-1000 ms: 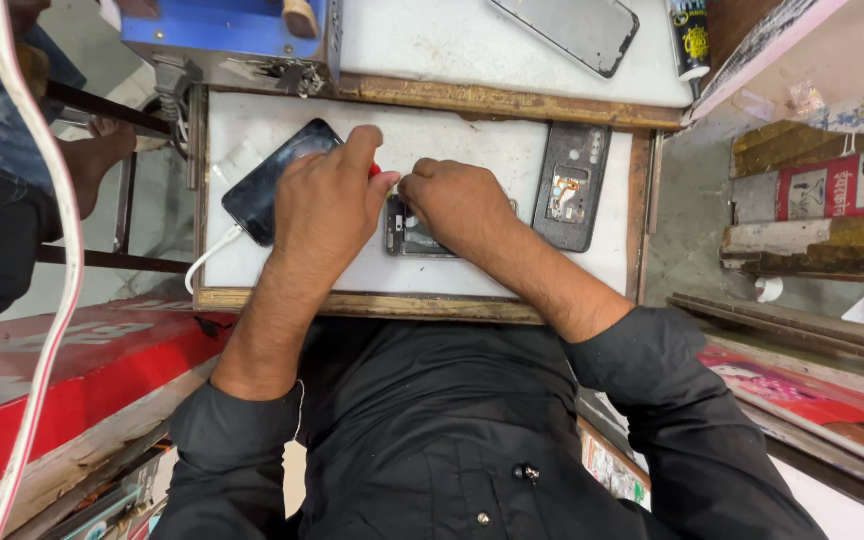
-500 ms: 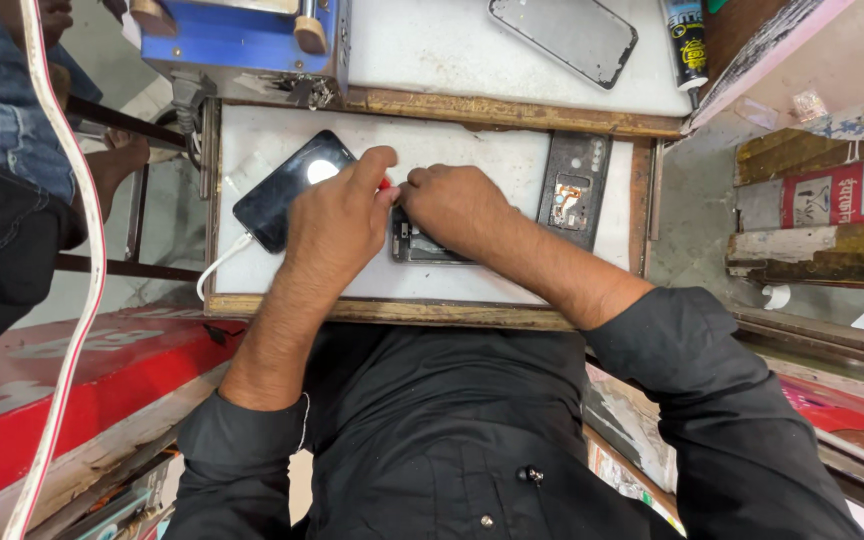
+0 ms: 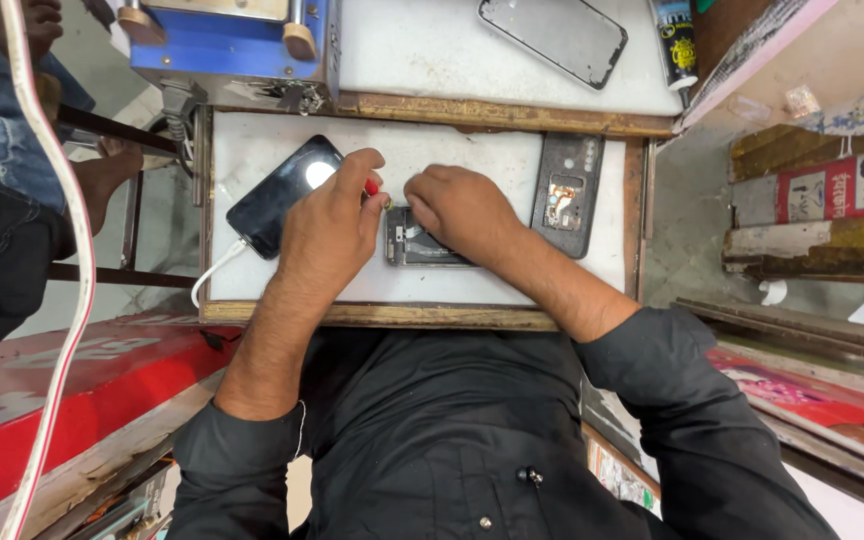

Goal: The person uses a red-handled screwdriver to remove screws from the internal frame of a disassembled smartphone. They then use a white toothbrush to clean the interior components and battery area. The person handles the phone chassis and internal parts throughout the process.

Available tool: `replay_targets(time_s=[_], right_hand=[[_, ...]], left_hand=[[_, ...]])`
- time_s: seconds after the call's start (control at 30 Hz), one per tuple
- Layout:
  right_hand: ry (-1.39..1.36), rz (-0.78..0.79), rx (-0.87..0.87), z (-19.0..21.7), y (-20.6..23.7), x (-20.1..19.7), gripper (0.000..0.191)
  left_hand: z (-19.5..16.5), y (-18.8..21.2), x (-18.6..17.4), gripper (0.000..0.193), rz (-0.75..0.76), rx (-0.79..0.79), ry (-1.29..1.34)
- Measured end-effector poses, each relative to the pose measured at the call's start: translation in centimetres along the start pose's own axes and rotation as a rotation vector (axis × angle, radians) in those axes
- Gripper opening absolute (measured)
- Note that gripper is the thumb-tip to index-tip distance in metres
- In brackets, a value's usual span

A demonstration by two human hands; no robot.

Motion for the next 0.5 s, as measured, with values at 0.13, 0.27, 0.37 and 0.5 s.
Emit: replay_targets(time_s=[0.13, 0.27, 0.37, 0.5], right_hand=[[-0.148, -0.091, 0.185, -1.4, 0.1, -0.5, 0.009], [-0.089, -0.204, 0.317, -3.9, 2.9, -2.0, 0.008], [0.046, -0.168, 0.407, -5.5, 6.5, -4.0, 0.019], [0.149, -0.123, 0.523, -6.5, 11.6, -6.4, 0.017]], left_hand=[[-0.2, -0.1, 0.0, 0.041, -0.075, 0.067, -0.111], [0.6, -0.2, 0.4, 0.038, -0.035, 0.075, -0.048], [1.1, 0.2, 0.8, 0.033, 0.036, 0.076, -0.035], [1.0, 0.6, 0.7, 0.038, -0.080, 0.087, -0.140]])
Point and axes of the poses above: each hand's wrist, its own y-axis away from the middle knuckle, its own x-axis out of the palm, z = x × y, the point moved 5 cm from there along -y, towards the middle knuckle, and after that the axes turned 7 degrees about y, right-handed, at the moved point
